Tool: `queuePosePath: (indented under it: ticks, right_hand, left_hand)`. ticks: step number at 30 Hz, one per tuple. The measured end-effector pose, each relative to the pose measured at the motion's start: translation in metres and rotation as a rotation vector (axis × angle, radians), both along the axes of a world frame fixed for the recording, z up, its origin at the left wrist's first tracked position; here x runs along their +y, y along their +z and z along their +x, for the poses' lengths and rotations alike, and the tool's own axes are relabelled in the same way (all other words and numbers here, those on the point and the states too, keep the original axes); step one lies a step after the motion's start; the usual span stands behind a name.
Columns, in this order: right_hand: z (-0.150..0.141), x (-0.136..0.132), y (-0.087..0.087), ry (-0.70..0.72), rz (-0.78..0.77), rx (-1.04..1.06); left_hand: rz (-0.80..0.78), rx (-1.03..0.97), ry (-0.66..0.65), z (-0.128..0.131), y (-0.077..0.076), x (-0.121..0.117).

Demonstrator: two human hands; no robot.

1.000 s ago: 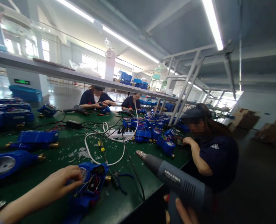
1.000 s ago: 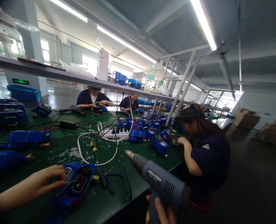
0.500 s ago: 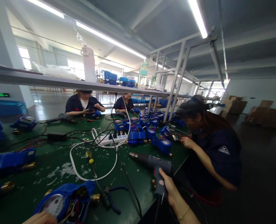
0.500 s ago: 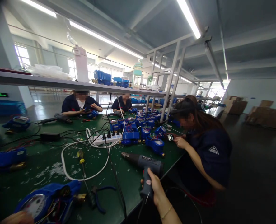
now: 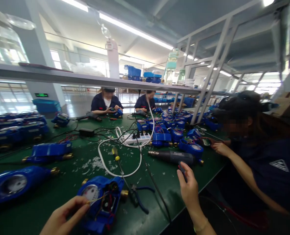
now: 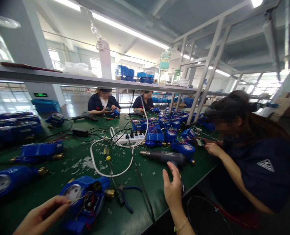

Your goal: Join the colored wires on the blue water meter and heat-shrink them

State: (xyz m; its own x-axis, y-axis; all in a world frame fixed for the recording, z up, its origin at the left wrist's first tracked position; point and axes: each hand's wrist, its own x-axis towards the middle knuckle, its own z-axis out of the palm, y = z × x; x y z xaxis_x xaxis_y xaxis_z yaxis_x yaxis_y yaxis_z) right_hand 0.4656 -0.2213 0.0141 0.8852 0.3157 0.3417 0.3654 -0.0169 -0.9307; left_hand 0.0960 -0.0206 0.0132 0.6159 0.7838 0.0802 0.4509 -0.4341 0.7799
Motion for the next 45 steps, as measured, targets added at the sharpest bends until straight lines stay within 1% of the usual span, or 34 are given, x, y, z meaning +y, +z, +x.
queuePosePath:
  ticks: [1, 3, 5, 6, 7, 8, 11, 14, 18, 21, 25, 27, 31, 35, 36, 38, 42, 44, 45]
  right_hand:
    - [-0.027, 0.002, 0.000, 0.111, -0.005, -0.033]
    - [-0.083, 0.007, 0.000, 0.369, -0.068, -0.063]
    - [-0.134, 0.015, 0.004, 0.643, -0.149, -0.086]
    - [-0.156, 0.021, 0.006, 0.753, -0.173, -0.081]
    - [-0.174, 0.028, 0.009, 0.827, -0.188, -0.059]
    - [-0.189, 0.037, 0.012, 0.872, -0.201, -0.029]
    - [-0.217, 0.064, 0.017, 0.876, -0.265, 0.056]
    - [-0.227, 0.085, 0.017, 0.875, -0.314, 0.118]
    - [-0.229, 0.093, 0.016, 0.919, -0.271, 0.269]
    - [-0.229, 0.093, 0.016, 0.916, -0.269, 0.339]
    - [-0.226, 0.091, 0.013, 0.890, -0.283, 0.377]
    - [-0.224, 0.089, 0.011, 0.886, -0.293, 0.378]
    - [-0.218, 0.083, 0.007, 0.885, -0.309, 0.399]
    - [-0.215, 0.079, 0.010, 0.874, -0.311, 0.414]
    - [-0.215, 0.079, 0.011, 0.874, -0.306, 0.416]
    - [-0.216, 0.080, 0.013, 0.873, -0.286, 0.421]
    - [-0.218, 0.081, 0.014, 0.893, -0.269, 0.420]
    - [-0.219, 0.082, 0.012, 0.908, -0.276, 0.407]
    - [-0.219, 0.082, 0.011, 0.912, -0.286, 0.396]
  left_hand:
    - [-0.043, -0.047, 0.017, 0.001, 0.005, -0.005]
    - [-0.106, -0.096, 0.025, 0.005, 0.013, -0.013]
    - [-0.155, -0.153, 0.027, 0.008, 0.016, -0.017]
    - [-0.179, -0.178, 0.019, 0.009, 0.015, -0.018]
    - [-0.202, -0.207, 0.020, 0.010, 0.013, -0.019]
    - [-0.221, -0.241, 0.019, 0.010, 0.011, -0.020]
    - [-0.284, -0.328, 0.014, 0.010, 0.007, -0.026]
    - [-0.306, -0.382, 0.004, 0.007, 0.007, -0.031]
    - [-0.294, -0.416, 0.015, 0.003, 0.007, -0.030]
    - [-0.330, -0.456, 0.014, 0.002, 0.005, -0.027]
    - [-0.512, -0.573, -0.011, 0.005, 0.005, -0.025]
    - [-0.575, -0.618, -0.012, 0.006, 0.007, -0.024]
    - [-0.621, -0.660, 0.031, 0.008, 0.008, -0.022]
    - [-0.661, -0.679, 0.062, 0.008, 0.007, -0.022]
    - [-0.651, -0.678, 0.060, 0.008, 0.007, -0.023]
    - [-0.580, -0.643, 0.042, 0.007, 0.008, -0.025]
    - [-0.294, -0.417, -0.026, 0.004, 0.010, -0.028]
    - [-0.163, -0.348, -0.061, 0.003, 0.010, -0.028]
    - [-0.124, -0.336, -0.071, 0.002, 0.009, -0.028]
